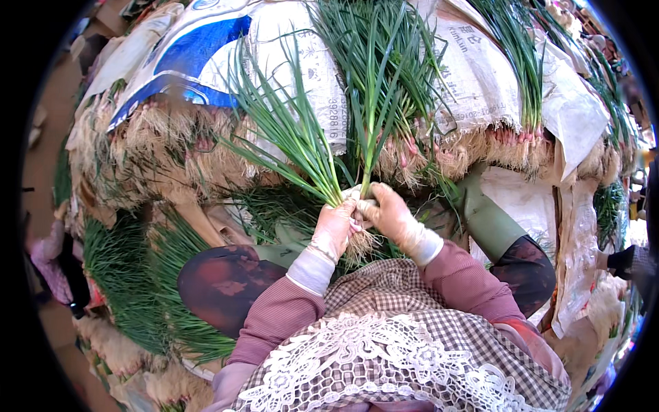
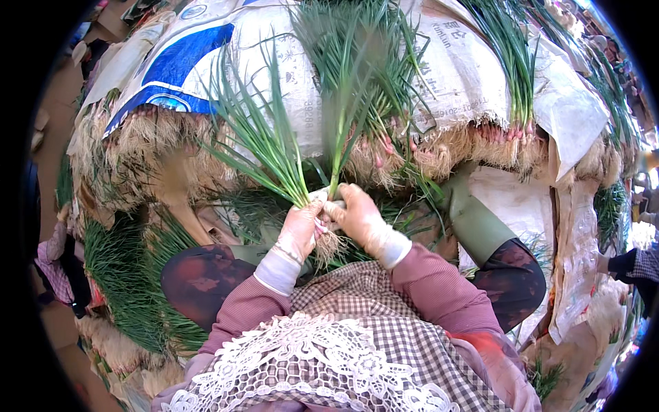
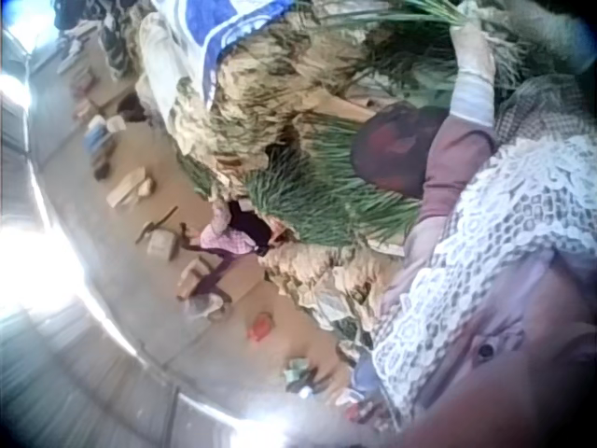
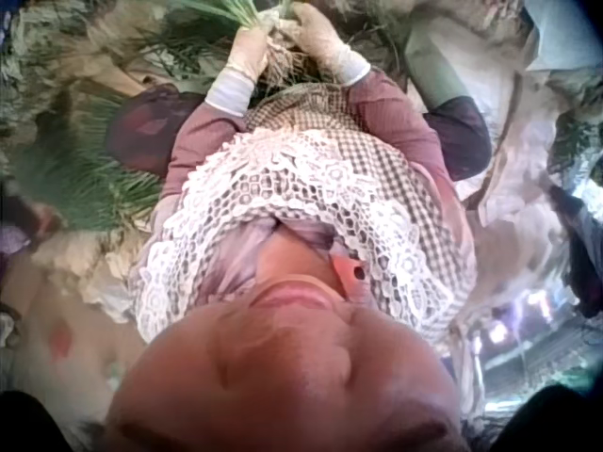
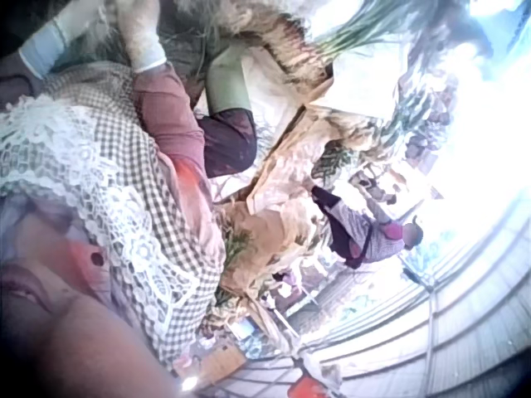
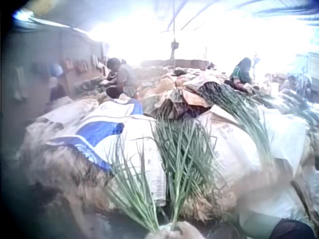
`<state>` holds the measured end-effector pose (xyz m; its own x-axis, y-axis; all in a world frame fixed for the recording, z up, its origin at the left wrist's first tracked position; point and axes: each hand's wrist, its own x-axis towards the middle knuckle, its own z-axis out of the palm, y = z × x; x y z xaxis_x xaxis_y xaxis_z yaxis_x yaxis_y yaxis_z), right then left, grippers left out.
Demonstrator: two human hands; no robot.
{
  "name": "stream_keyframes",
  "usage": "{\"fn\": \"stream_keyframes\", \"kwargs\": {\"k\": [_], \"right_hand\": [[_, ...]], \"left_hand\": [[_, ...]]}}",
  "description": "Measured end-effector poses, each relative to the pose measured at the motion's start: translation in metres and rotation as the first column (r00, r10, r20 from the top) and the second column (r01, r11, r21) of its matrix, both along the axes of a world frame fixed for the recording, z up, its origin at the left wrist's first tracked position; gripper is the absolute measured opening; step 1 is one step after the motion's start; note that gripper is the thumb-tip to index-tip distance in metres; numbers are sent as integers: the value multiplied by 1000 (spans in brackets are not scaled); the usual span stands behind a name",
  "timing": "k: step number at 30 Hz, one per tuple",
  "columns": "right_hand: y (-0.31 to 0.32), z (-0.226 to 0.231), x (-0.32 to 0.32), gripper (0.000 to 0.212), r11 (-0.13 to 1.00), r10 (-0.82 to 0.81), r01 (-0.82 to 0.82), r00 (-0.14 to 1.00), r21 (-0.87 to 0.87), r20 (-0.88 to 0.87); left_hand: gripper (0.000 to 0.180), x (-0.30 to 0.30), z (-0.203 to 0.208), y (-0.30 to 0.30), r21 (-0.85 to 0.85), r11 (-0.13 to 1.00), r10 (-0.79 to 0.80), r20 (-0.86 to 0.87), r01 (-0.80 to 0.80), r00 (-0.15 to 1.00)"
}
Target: The person picks up bunches of green onions from a pile, removes individual onions to sort or trim them, and organizes them into bundles by hand.
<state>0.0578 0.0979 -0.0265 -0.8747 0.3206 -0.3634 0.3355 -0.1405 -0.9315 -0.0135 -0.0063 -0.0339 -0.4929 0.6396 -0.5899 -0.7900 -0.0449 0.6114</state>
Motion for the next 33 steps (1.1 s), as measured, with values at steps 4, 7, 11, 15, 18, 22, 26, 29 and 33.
{"fn": "stream_keyframes", "kwargs": {"k": [4,7,11,15,18,22,26,29,33], "right_hand": [[37,16,-30,24,995,-85,82,995,59,51],[19,20,-37,20,967,-147,145,989,-208,6],[36,-28,-36,26,924,-251,270,962,271,-106],[57,-20,-32,32,971,-119,144,984,-191,135],[38,0,-45,29,451,-176,-138,955,-881,-240],[13,18,-54,20,625,-330,125,937,-771,-115],[16,-28,-35,28,562,295,-634,753,531,588],[23,-44,-15,40,336,389,-894,418,296,821],[41,-16,-6,41,956,137,-149,989,-252,-64]], "left_hand": [[22,3,10,-3,-77,993,-102,-139,92,985],[23,1,18,-7,-84,984,-174,-234,158,957],[27,4,19,-5,142,968,-179,-188,207,966],[30,5,25,-14,231,938,-218,-184,257,959],[38,10,35,-12,373,905,-170,-120,203,978],[43,10,45,-12,427,885,-152,-107,183,983],[43,8,47,-10,368,881,-245,-186,298,952],[35,4,45,-11,237,943,-181,-229,235,957],[28,2,23,-10,101,983,-129,-210,153,969]]}}
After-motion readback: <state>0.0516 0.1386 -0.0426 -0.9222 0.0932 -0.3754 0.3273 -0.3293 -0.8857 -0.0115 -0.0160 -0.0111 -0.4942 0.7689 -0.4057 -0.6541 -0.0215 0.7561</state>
